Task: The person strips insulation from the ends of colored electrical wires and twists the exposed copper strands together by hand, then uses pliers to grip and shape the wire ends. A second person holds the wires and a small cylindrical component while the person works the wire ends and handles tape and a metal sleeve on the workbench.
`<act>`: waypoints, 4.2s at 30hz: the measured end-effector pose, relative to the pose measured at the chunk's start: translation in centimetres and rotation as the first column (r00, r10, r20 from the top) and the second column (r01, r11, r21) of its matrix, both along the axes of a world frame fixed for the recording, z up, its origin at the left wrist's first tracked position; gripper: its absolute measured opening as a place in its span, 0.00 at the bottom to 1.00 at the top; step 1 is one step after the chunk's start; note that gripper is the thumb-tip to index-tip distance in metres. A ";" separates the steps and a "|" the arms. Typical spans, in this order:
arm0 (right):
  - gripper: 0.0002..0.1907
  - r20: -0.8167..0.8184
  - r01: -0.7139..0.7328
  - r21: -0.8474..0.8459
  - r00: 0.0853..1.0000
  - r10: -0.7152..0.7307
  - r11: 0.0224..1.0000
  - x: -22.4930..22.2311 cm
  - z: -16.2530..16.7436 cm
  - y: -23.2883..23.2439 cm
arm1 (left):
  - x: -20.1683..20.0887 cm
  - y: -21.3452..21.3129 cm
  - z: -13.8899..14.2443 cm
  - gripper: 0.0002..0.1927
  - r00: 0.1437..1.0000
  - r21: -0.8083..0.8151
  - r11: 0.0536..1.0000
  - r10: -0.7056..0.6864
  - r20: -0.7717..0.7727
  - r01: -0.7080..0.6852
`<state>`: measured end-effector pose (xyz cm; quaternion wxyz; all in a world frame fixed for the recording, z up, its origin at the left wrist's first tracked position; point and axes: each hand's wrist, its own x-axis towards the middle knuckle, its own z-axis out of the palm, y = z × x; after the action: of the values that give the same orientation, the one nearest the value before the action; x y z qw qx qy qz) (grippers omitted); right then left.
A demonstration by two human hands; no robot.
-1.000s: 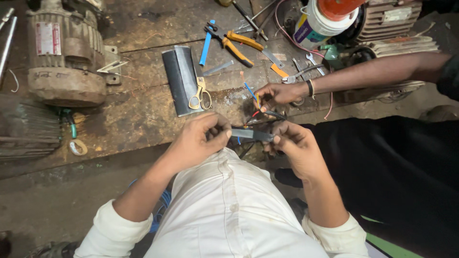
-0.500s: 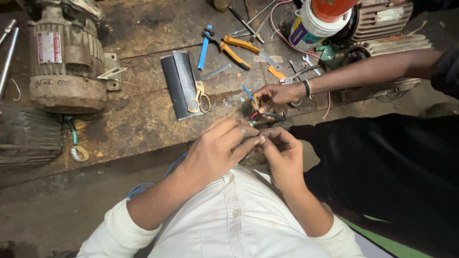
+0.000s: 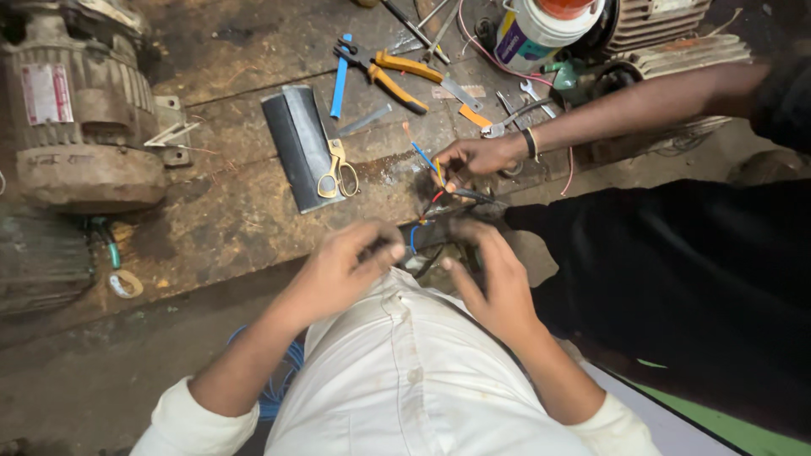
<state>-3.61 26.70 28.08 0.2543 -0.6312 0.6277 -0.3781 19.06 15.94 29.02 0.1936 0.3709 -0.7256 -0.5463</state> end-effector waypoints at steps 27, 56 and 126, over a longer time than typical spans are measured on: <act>0.03 0.586 -0.193 0.111 0.805 0.093 0.975 -2.5 -5.2 -3.5 | 1.4 -5.5 -14.7 0.21 0.998 0.284 0.957 0.060 -0.011 -0.054; 0.09 0.439 0.121 0.427 0.839 -0.322 0.896 5.5 -14.5 -10.4 | 1.2 -8.3 -11.4 0.15 0.992 0.146 0.987 0.050 0.113 -0.066; 0.12 -0.632 -0.611 -0.390 0.722 0.282 0.690 -0.3 -8.6 -10.0 | -0.7 -4.2 -14.7 0.13 0.980 0.034 0.981 0.187 0.064 -0.189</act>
<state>-3.92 16.72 19.43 -0.0417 -0.8933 0.3459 -0.2840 18.38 11.78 14.35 0.2150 0.4579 -0.6817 -0.5285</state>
